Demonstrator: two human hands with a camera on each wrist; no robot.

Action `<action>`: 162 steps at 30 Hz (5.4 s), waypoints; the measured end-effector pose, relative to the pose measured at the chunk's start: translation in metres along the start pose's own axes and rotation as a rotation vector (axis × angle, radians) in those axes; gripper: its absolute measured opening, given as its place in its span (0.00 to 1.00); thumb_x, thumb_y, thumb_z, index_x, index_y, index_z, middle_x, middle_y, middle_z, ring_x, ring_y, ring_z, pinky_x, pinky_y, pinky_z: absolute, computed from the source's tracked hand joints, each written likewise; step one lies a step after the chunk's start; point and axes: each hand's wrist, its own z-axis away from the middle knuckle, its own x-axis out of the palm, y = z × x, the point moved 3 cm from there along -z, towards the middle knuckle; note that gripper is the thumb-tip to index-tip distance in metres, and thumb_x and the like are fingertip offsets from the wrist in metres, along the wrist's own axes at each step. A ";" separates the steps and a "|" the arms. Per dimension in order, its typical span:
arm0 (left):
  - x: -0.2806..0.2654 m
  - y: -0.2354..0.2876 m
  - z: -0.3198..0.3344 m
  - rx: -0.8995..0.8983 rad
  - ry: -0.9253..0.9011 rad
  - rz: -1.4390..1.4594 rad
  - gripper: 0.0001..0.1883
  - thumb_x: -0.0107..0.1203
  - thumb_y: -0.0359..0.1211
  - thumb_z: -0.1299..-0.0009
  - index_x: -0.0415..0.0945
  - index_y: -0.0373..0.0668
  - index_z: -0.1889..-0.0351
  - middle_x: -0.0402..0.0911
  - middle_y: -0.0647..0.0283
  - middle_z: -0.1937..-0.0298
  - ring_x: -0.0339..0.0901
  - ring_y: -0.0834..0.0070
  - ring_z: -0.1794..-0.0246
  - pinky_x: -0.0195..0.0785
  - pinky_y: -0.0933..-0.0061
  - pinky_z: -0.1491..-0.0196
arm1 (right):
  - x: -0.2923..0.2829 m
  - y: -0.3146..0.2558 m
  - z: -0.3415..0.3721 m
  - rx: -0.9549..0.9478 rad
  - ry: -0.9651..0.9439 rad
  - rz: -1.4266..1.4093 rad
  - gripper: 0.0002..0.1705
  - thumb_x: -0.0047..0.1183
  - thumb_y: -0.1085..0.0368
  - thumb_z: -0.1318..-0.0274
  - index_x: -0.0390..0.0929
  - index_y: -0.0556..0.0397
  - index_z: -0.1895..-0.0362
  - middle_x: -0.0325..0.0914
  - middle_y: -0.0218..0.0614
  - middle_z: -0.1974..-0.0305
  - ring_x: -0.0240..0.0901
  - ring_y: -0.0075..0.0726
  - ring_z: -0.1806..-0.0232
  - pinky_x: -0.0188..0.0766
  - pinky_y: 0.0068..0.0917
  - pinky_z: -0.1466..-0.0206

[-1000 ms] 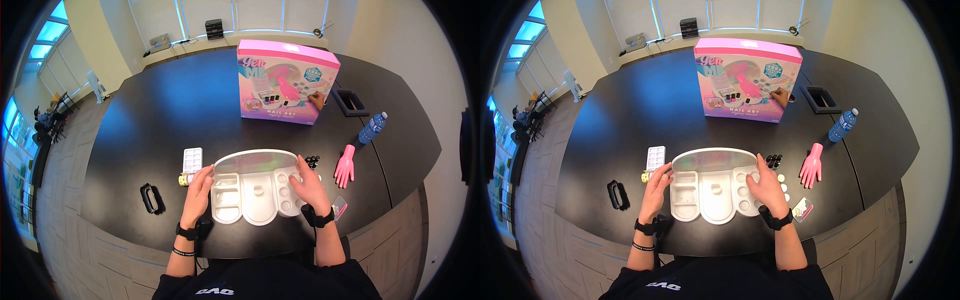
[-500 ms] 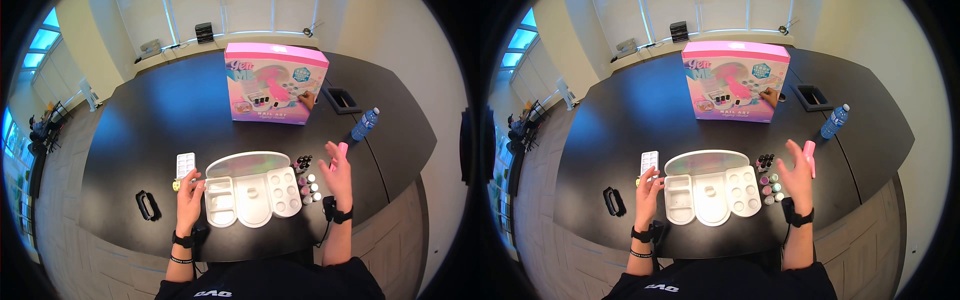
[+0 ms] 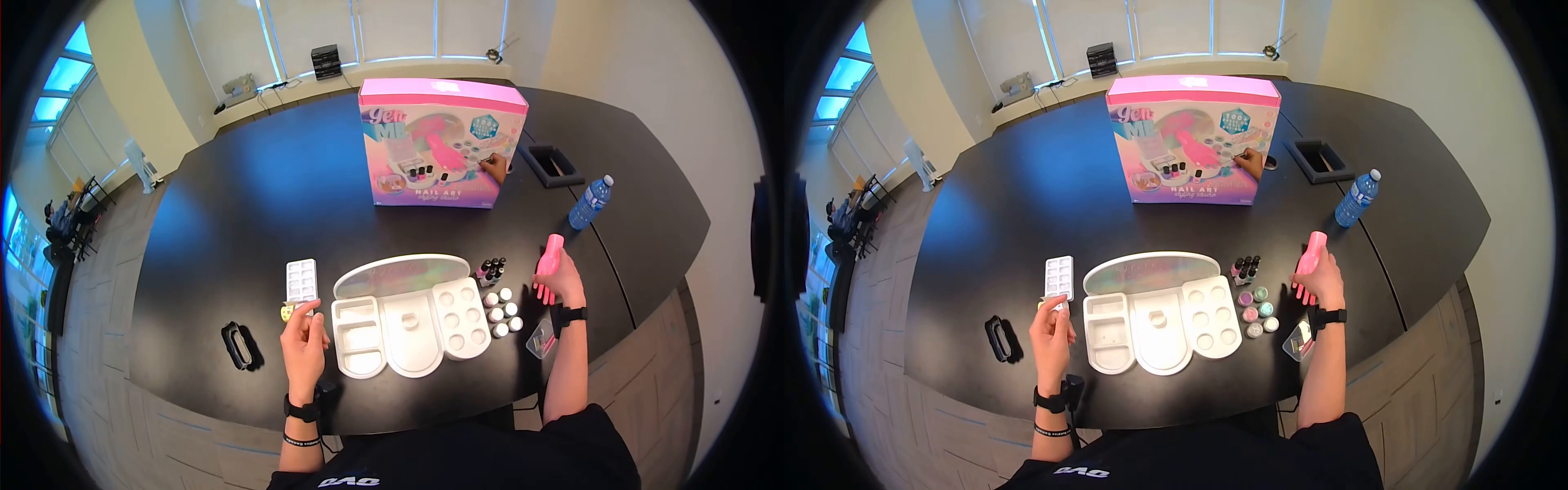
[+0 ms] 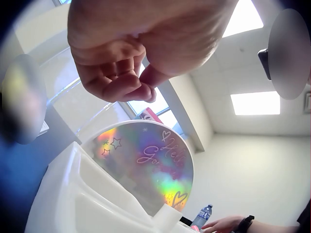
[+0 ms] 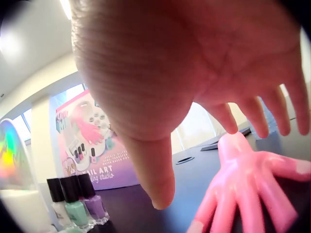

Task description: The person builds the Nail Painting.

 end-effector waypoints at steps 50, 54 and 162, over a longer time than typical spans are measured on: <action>0.067 0.080 0.020 0.610 -0.540 -0.398 0.50 0.85 0.42 0.43 0.74 0.42 0.23 0.75 0.52 0.21 0.75 0.50 0.23 0.72 0.51 0.24 | -0.002 -0.200 0.213 -0.736 -0.373 -0.521 0.59 0.82 0.53 0.50 0.61 0.58 0.21 0.75 0.59 0.31 0.76 0.65 0.31 0.75 0.48 0.30; 0.070 0.076 0.023 0.603 -0.586 -0.392 0.50 0.84 0.46 0.42 0.73 0.44 0.22 0.73 0.54 0.19 0.75 0.50 0.25 0.71 0.49 0.26 | 0.007 -0.201 0.220 -0.720 -0.395 -0.495 0.59 0.81 0.52 0.50 0.61 0.57 0.21 0.75 0.58 0.31 0.76 0.65 0.30 0.75 0.49 0.29; 0.065 0.029 0.015 0.420 -0.748 -0.501 0.46 0.67 0.43 0.23 0.57 0.39 0.12 0.59 0.48 0.11 0.75 0.45 0.26 0.71 0.52 0.27 | 0.058 -0.194 0.210 -0.959 -0.242 -0.329 0.41 0.69 0.59 0.35 0.70 0.63 0.23 0.72 0.57 0.24 0.65 0.69 0.21 0.64 0.53 0.17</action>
